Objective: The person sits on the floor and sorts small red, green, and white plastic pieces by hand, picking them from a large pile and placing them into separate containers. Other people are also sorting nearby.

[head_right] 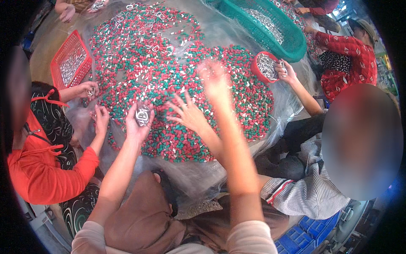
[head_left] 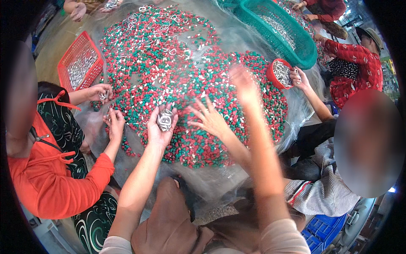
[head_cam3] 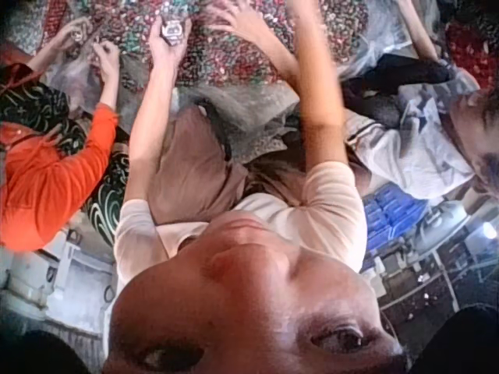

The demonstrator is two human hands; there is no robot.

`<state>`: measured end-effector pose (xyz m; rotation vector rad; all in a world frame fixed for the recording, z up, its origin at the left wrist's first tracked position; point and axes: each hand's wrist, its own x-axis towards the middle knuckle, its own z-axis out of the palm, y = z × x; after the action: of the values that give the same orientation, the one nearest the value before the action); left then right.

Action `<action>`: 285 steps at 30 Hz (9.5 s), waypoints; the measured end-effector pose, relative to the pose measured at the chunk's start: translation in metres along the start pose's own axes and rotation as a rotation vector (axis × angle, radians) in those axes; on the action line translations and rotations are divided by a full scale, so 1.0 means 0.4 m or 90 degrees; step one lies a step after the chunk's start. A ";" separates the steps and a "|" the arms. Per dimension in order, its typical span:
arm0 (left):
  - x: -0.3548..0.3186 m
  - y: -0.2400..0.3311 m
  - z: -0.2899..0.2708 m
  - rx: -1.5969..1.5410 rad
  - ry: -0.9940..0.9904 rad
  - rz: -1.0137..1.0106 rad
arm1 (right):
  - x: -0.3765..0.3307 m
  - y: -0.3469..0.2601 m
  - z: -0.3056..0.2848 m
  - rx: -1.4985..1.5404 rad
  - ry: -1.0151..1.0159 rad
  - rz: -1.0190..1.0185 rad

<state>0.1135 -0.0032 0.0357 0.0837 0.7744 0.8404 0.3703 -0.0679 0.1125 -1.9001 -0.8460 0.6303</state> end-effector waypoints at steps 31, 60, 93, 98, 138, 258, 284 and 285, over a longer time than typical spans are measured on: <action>-0.070 0.031 0.071 0.776 -0.204 0.446 | 0.366 0.300 -0.429 0.313 0.302 0.138; 0.309 0.129 0.014 0.921 -0.019 0.646 | 0.397 0.146 0.197 -0.402 -0.023 -0.410; 0.619 0.107 0.161 0.454 -0.090 0.409 | 0.425 0.126 0.619 0.424 -0.047 0.047; 0.407 0.029 0.095 0.389 -0.079 0.259 | 0.209 0.115 0.505 0.530 -0.083 0.133; -0.078 0.091 0.119 1.698 -0.535 0.123 | -0.360 0.182 0.093 0.418 -0.195 0.184; -0.069 0.130 -0.079 0.326 0.074 -0.123 | 0.041 -0.309 -0.257 0.283 0.339 -0.290; -0.123 0.043 -0.148 1.276 -0.176 0.396 | -0.426 0.110 0.292 -0.415 -0.166 -0.346; -0.124 0.045 -0.148 1.268 -0.183 0.404 | -0.428 0.120 0.299 -0.423 -0.175 -0.347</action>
<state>0.0431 -0.0389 0.0279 2.2394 1.0434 0.2900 0.1907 -0.1508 0.0306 -2.0245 -1.8472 0.2825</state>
